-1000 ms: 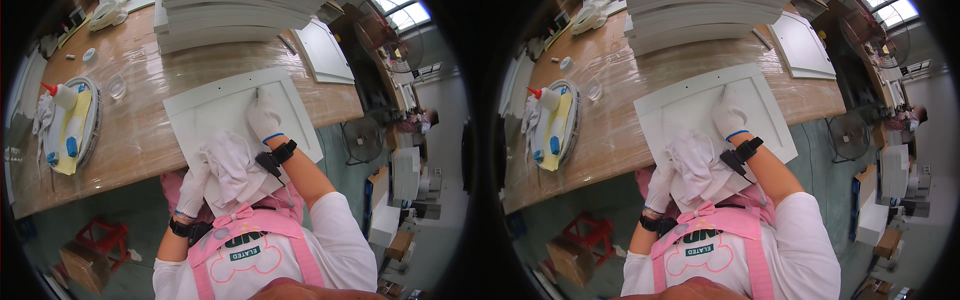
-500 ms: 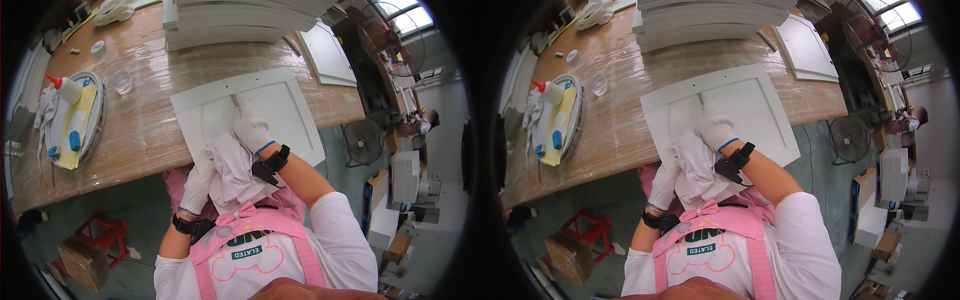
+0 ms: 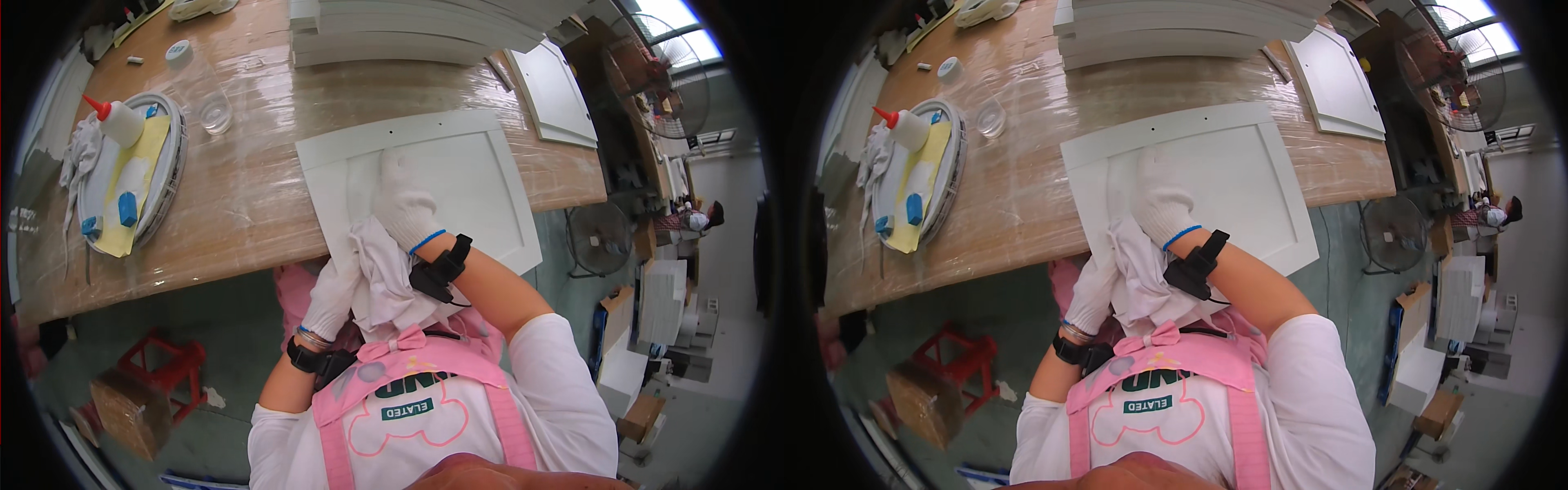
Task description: Cleaning and finishing a white cabinet door panel using a cloth and a scraper to remove residue.
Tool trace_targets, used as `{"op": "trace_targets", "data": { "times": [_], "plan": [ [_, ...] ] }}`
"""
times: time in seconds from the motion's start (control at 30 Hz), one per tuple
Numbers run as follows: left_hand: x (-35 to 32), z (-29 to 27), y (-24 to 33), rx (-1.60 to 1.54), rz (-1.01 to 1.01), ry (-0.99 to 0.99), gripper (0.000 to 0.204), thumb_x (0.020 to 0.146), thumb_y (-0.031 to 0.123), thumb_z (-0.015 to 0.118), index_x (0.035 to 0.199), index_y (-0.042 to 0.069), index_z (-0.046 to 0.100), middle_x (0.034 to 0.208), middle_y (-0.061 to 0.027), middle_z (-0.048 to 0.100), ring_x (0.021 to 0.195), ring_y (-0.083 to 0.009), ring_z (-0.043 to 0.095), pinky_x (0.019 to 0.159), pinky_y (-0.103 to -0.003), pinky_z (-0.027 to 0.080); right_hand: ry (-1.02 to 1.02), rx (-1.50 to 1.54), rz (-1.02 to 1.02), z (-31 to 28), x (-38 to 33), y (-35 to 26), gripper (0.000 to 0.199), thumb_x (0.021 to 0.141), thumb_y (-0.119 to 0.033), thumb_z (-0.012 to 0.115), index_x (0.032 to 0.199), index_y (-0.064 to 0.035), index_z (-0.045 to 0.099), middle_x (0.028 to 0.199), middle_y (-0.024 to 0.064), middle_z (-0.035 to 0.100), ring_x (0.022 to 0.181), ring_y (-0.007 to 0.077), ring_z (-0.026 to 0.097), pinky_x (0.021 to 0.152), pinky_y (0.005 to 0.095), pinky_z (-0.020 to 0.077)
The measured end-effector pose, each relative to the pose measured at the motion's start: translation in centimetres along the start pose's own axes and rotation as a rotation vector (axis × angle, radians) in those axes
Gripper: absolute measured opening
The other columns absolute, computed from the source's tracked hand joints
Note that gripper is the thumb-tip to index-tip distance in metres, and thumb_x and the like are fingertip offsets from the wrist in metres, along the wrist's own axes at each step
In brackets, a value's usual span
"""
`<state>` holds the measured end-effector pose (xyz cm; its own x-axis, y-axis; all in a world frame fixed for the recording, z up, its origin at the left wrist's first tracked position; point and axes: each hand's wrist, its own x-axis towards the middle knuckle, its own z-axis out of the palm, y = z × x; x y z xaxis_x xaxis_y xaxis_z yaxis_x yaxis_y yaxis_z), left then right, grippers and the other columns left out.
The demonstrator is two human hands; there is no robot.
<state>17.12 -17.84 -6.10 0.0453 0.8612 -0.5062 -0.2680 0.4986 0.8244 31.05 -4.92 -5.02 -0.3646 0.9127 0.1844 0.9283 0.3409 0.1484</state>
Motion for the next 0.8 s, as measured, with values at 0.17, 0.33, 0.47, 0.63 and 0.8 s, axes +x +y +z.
{"op": "trace_targets", "data": {
  "times": [0.17,0.33,0.47,0.63,0.8],
  "plan": [
    [1.1,-0.6,-2.3,0.024,0.003,-0.018,0.055,0.101,0.045,0.048,0.133,0.001,0.056,0.120,-0.0122,0.066,0.105,-0.0181,0.062,0.091,-0.032,0.049,0.102,-0.218,-0.400,0.6,-0.5,-0.8,0.050,0.087,-0.018,0.055,0.124,0.0156,0.054,0.105,0.0331,0.061,0.071,0.0403,0.064,0.032,0.0560,0.0378],
    [1.1,-0.8,-2.9,0.008,0.003,0.003,0.057,0.100,0.048,0.048,0.132,0.002,0.057,0.119,-0.0118,0.066,0.104,-0.0182,0.062,0.090,-0.032,0.049,-0.096,0.540,0.355,-2.8,0.7,0.5,0.048,0.089,-0.015,0.054,0.133,0.0036,0.045,0.103,0.0193,0.063,0.084,0.0404,0.066,0.058,0.0562,0.0507],
    [1.0,-0.9,-2.0,-0.090,-0.034,-0.067,0.049,0.103,0.034,0.057,0.137,0.000,0.051,0.123,-0.0045,0.061,0.107,-0.0125,0.059,0.093,-0.029,0.049,-0.162,0.260,0.263,-1.3,0.8,0.2,0.051,0.089,-0.015,0.054,0.135,0.0046,0.044,0.103,0.0209,0.062,0.083,0.0416,0.066,0.057,0.0551,0.0508],
    [1.1,-0.7,-1.8,-0.054,-0.044,-0.074,0.049,0.103,0.034,0.054,0.138,0.000,0.050,0.123,-0.0048,0.061,0.106,-0.0121,0.058,0.092,-0.028,0.049,0.166,0.043,-0.152,2.3,0.0,-0.5,0.053,0.088,-0.018,0.051,0.128,0.0163,0.052,0.108,0.0353,0.057,0.064,0.0330,0.057,0.023,0.0522,0.0225],
    [0.9,-1.2,-2.0,-0.005,-0.055,-0.049,0.048,0.104,0.034,0.053,0.138,0.000,0.050,0.123,-0.0048,0.061,0.106,-0.0120,0.058,0.092,-0.028,0.049,0.105,0.383,-0.132,1.5,0.3,-0.9,0.044,0.088,-0.014,0.052,0.127,0.0064,0.052,0.110,0.0303,0.058,0.079,0.0409,0.060,0.050,0.0523,0.0430]
  ]
}}
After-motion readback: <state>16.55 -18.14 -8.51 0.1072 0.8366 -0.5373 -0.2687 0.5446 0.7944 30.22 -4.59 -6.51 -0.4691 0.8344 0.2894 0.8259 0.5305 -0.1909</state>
